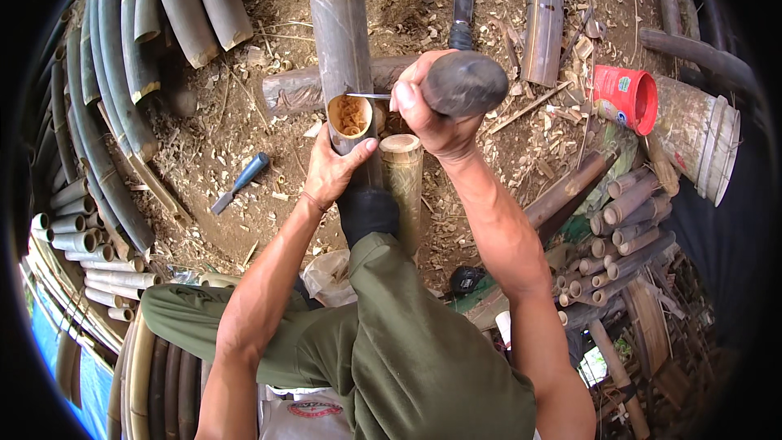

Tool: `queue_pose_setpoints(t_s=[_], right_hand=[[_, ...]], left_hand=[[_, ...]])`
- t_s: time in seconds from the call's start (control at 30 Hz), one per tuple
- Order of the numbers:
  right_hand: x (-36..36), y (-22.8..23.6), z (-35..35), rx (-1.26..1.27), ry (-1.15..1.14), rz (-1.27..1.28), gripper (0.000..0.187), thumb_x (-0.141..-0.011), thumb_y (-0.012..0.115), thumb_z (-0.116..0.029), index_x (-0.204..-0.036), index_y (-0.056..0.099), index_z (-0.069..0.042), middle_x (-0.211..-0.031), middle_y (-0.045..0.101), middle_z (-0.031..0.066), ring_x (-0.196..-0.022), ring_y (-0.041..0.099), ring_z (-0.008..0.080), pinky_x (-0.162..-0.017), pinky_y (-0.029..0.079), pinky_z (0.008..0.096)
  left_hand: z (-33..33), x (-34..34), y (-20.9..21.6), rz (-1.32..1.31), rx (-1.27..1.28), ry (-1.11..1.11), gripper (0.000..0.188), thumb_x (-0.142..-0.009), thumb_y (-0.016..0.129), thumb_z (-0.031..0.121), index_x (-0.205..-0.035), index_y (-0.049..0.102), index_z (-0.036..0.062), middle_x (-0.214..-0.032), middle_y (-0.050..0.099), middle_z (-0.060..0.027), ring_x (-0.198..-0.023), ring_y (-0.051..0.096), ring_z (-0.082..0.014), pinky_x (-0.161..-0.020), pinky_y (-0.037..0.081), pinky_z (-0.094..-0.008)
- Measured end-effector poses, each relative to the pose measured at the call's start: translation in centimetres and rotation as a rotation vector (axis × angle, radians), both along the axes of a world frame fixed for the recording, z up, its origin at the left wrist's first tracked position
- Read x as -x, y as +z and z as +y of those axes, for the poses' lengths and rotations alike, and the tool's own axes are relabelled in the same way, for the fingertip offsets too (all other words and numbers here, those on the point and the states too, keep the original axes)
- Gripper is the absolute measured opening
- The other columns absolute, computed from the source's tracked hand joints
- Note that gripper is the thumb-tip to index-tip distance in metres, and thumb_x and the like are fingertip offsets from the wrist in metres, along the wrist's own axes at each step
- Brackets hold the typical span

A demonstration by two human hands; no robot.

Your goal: The person carves a hole into a bamboo pole using a knife and a hammer, then uses a curved chisel to refine the internal edges while sitting on the ground.

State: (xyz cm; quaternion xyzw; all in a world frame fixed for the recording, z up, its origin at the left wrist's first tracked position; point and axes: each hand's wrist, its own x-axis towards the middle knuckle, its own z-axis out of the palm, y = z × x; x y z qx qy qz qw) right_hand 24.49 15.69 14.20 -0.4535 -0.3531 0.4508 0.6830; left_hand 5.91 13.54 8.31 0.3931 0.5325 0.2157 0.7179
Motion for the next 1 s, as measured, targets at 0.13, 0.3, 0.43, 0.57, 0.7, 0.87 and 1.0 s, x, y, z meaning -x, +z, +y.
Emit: queue_pose_setpoints(t_s=[0.13, 0.3, 0.43, 0.57, 0.7, 0.87, 1.0], right_hand=[[-0.1, -0.2, -0.5, 0.06, -0.09, 0.152, 0.014, -0.086, 0.062, -0.005, -0.095, 0.052, -0.004, -0.067, 0.054, 0.004, -0.053, 0.051, 0.0121, -0.051, 0.05, 0.0329], [-0.9, -1.1, -1.2, 0.21, -0.215, 0.253, 0.012, -0.088, 0.062, -0.011, -0.09, 0.051, -0.006, -0.062, 0.05, 0.0026, -0.049, 0.047, 0.0117, -0.05, 0.047, 0.0339], [-1.5, -1.2, -1.4, 0.426, -0.354, 0.35, 0.013, -0.09, 0.059, -0.015, -0.086, 0.051, -0.006, -0.06, 0.048, 0.0016, -0.047, 0.046, 0.0124, -0.052, 0.048, 0.0348], [-1.2, -1.0, -2.8, 0.29, -0.219, 0.199, 0.015, -0.091, 0.06, -0.018, -0.088, 0.054, -0.005, -0.066, 0.052, 0.0028, -0.056, 0.052, 0.0144, -0.056, 0.05, 0.0357], [1.7, 1.1, -6.2, -0.215, 0.184, -0.489, 0.014, -0.075, 0.074, -0.003, -0.082, 0.062, -0.005, -0.075, 0.061, 0.0059, -0.066, 0.061, 0.0201, -0.062, 0.052, 0.0353], [4.1, 1.9, -7.7, -0.313, 0.556, -0.806, 0.02, -0.07, 0.065, -0.02, -0.083, 0.06, -0.007, -0.078, 0.056, 0.0031, -0.073, 0.057, 0.0226, -0.069, 0.048, 0.0357], [4.6, 1.3, -8.1, -0.338, 0.6, -0.87, 0.023, -0.065, 0.065, -0.02, -0.082, 0.061, -0.005, -0.078, 0.055, 0.0044, -0.068, 0.055, 0.0216, -0.067, 0.048, 0.0366]], left_hand=[[-0.2, 0.2, -0.6, -0.079, 0.027, 0.041, 0.083, -0.075, 0.086, 0.033, -0.132, 0.043, -0.0067, -0.123, 0.06, -0.0149, -0.113, 0.057, -0.0211, -0.102, 0.044, -0.0359], [0.1, 0.4, -1.3, -0.09, 0.018, 0.002, 0.077, -0.076, 0.086, 0.033, -0.132, 0.046, -0.0036, -0.123, 0.061, -0.0105, -0.114, 0.057, -0.0191, -0.102, 0.044, -0.0345], [0.7, 0.5, -0.9, -0.13, 0.073, -0.033, 0.075, -0.076, 0.085, 0.032, -0.132, 0.048, -0.0012, -0.122, 0.061, -0.0086, -0.114, 0.057, -0.0182, -0.102, 0.043, -0.0335], [1.5, 1.3, -1.0, -0.217, 0.161, -0.061, 0.08, -0.073, 0.087, 0.027, -0.136, 0.045, 0.0005, -0.126, 0.058, -0.0077, -0.118, 0.054, -0.0186, -0.105, 0.041, -0.0347], [1.4, 2.3, -1.8, -0.373, 0.312, -0.057, 0.091, -0.069, 0.09, 0.024, -0.141, 0.039, 0.0016, -0.131, 0.055, -0.0078, -0.123, 0.05, -0.0196, -0.109, 0.037, -0.036], [1.8, 2.3, -1.8, -0.433, 0.363, -0.074, 0.089, -0.071, 0.089, 0.022, -0.141, 0.038, 0.0026, -0.128, 0.057, -0.0076, -0.119, 0.054, -0.0191, -0.106, 0.04, -0.0359], [1.8, 1.9, -1.9, -0.306, 0.291, -0.107, 0.088, -0.072, 0.089, 0.023, -0.14, 0.038, 0.0005, -0.126, 0.058, -0.0085, -0.115, 0.055, -0.0177, -0.103, 0.043, -0.0344]])
